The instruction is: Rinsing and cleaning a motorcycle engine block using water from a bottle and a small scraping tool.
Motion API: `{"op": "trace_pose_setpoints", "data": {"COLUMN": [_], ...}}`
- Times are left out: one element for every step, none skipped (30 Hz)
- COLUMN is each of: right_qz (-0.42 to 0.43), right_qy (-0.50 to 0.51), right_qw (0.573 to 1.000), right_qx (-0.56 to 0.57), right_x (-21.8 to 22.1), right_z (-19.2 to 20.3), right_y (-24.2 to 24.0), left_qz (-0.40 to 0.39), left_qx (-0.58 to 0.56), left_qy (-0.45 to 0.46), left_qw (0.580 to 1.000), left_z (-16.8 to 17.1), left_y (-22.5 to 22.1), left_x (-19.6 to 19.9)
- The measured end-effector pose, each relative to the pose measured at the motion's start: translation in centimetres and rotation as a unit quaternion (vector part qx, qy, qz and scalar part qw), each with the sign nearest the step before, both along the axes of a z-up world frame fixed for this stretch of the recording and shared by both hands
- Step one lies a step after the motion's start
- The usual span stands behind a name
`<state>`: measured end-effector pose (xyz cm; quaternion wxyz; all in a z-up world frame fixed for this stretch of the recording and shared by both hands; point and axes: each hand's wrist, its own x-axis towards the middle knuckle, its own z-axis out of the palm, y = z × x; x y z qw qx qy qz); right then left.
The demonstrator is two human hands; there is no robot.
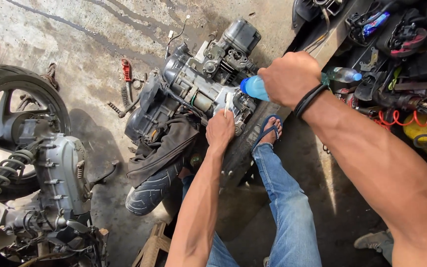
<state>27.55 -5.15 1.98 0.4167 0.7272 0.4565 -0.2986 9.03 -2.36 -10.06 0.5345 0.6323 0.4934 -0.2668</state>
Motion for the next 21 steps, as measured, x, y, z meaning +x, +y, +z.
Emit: {"op": "trace_pose_setpoints", "data": {"right_qz": [-0.01, -0.013, 0.03, 0.074, 0.072, 0.089, 0.105, 0.102, 0.096, 0.089, 0.085, 0.084, 0.083, 0.079, 0.054, 0.03, 0.026, -0.006, -0.039, -0.042, -0.057], "right_qy": [-0.001, 0.0, -0.049, -0.101, -0.101, -0.105, -0.109, -0.11, -0.09, -0.069, -0.069, -0.071, -0.073, -0.074, -0.065, -0.056, -0.057, -0.032, -0.008, -0.008, 0.017], "right_qw": [1.0, 1.0, 0.997, 0.986, 0.986, 0.982, 0.976, 0.976, 0.971, 0.965, 0.965, 0.962, 0.96, 0.96, 0.962, 0.963, 0.963, 0.972, 0.978, 0.977, 0.98], "right_qx": [0.007, 0.007, 0.057, 0.107, 0.107, 0.132, 0.157, 0.156, 0.197, 0.238, 0.238, 0.248, 0.259, 0.257, 0.26, 0.263, 0.261, 0.234, 0.207, 0.207, 0.191], "right_x": [-0.4, -0.6, -0.7, -0.7, -0.4, -0.3, -0.2, -0.1, 0.0, -0.2, -0.9, -1.5, -2.0, -2.7, -3.4, -4.0, -4.4, -4.6, -4.9, -5.0, -5.1], "right_z": [-0.1, -0.8, -1.5, -2.1, -2.8, -3.3, -3.8, -3.7, -3.5, -3.4, -3.3, -3.2, -3.1, -1.7, -0.4, 1.0, 1.4, 1.7, 2.1, 2.1, 2.2], "right_y": [0.0, -1.0, -1.9, -2.8, -3.7, -4.8, -6.0, -6.8, -7.6, -8.5, -9.2, -9.9, -10.7, -10.0, -9.4, -8.7, -8.8, -8.8, -8.8, -8.8, -8.9], "left_qz": [-0.012, -0.016, -0.009, -0.001, -0.003, -0.009, -0.014, -0.017, -0.014, -0.011, -0.015, -0.004, 0.007, 0.003, 0.028, 0.054, 0.05, 0.085, 0.12, 0.117, 0.109], "left_qx": [0.01, 0.011, 0.013, 0.014, 0.015, 0.015, 0.015, 0.014, 0.007, -0.001, -0.001, 0.003, 0.006, 0.005, 0.0, -0.005, -0.007, -0.018, -0.03, -0.03, -0.022], "left_qy": [-0.003, -0.002, -0.004, -0.008, -0.007, -0.004, -0.001, -0.001, -0.012, -0.022, -0.021, -0.035, -0.049, -0.049, -0.063, -0.077, -0.077, -0.088, -0.099, -0.098, -0.089], "left_qw": [1.0, 1.0, 1.0, 1.0, 1.0, 1.0, 1.0, 1.0, 1.0, 1.0, 1.0, 0.999, 0.999, 0.999, 0.998, 0.996, 0.996, 0.992, 0.987, 0.988, 0.99], "left_z": [-0.4, -0.6, -0.9, -1.2, -1.0, -0.8, -0.5, -1.2, -1.9, -2.6, -2.7, -2.9, -3.1, -3.9, -4.7, -5.4, -6.2, -7.0, -7.9, -7.3, -6.7], "left_y": [0.1, 0.4, 0.6, 0.8, 1.2, 1.3, 1.4, 1.5, 1.5, 1.6, 1.5, 1.5, 1.4, 1.0, 0.6, 0.2, 0.1, 0.0, 0.0, 0.2, 0.3], "left_x": [0.2, 0.3, 0.3, 0.6, 0.8, 0.8, 0.8, 0.5, 0.3, -0.2, -0.4, -0.3, -0.2, 0.0, 0.2, 0.4, 0.4, 0.6, 0.9, 1.0, 1.1]}}
